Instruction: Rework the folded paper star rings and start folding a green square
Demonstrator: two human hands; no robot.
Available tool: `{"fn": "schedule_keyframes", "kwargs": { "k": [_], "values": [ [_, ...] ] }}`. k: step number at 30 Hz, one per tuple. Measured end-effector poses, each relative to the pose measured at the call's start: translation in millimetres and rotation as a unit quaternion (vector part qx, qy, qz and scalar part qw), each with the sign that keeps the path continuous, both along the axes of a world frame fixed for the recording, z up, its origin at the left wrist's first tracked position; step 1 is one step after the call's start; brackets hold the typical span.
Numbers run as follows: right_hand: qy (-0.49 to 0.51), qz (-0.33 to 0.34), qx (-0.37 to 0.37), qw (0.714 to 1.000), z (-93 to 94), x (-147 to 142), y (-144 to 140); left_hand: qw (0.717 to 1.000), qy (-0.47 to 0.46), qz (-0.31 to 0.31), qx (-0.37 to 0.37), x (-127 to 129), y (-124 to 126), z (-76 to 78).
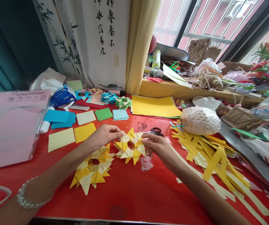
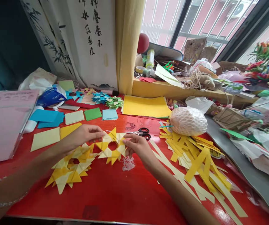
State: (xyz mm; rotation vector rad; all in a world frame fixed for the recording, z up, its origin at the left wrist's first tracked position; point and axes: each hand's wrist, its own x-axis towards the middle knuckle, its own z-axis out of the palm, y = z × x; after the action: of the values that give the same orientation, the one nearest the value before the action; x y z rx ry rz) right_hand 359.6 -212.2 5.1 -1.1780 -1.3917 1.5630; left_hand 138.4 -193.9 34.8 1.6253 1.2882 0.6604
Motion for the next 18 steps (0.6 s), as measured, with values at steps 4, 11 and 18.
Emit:
{"fn": "schedule_keyframes", "kwargs": {
  "k": [4, 11, 18],
  "values": [
    [-0.045, 0.011, -0.003, 0.999, -3.3, -3, -2, 0.999, 0.026, 0.020, -0.007, 3, 1, -13.5],
    [-0.091, 0.016, 0.052, 0.994, -23.6, 3, 2, 0.995, 0.092, 0.026, 0.013, 8, 10, -29.2],
    [-0.145, 0.011, 0.061, 0.988, -21.3, 2, 1, 0.985, 0.153, 0.047, 0.057, 10, 9, -32.7]
  ]
}}
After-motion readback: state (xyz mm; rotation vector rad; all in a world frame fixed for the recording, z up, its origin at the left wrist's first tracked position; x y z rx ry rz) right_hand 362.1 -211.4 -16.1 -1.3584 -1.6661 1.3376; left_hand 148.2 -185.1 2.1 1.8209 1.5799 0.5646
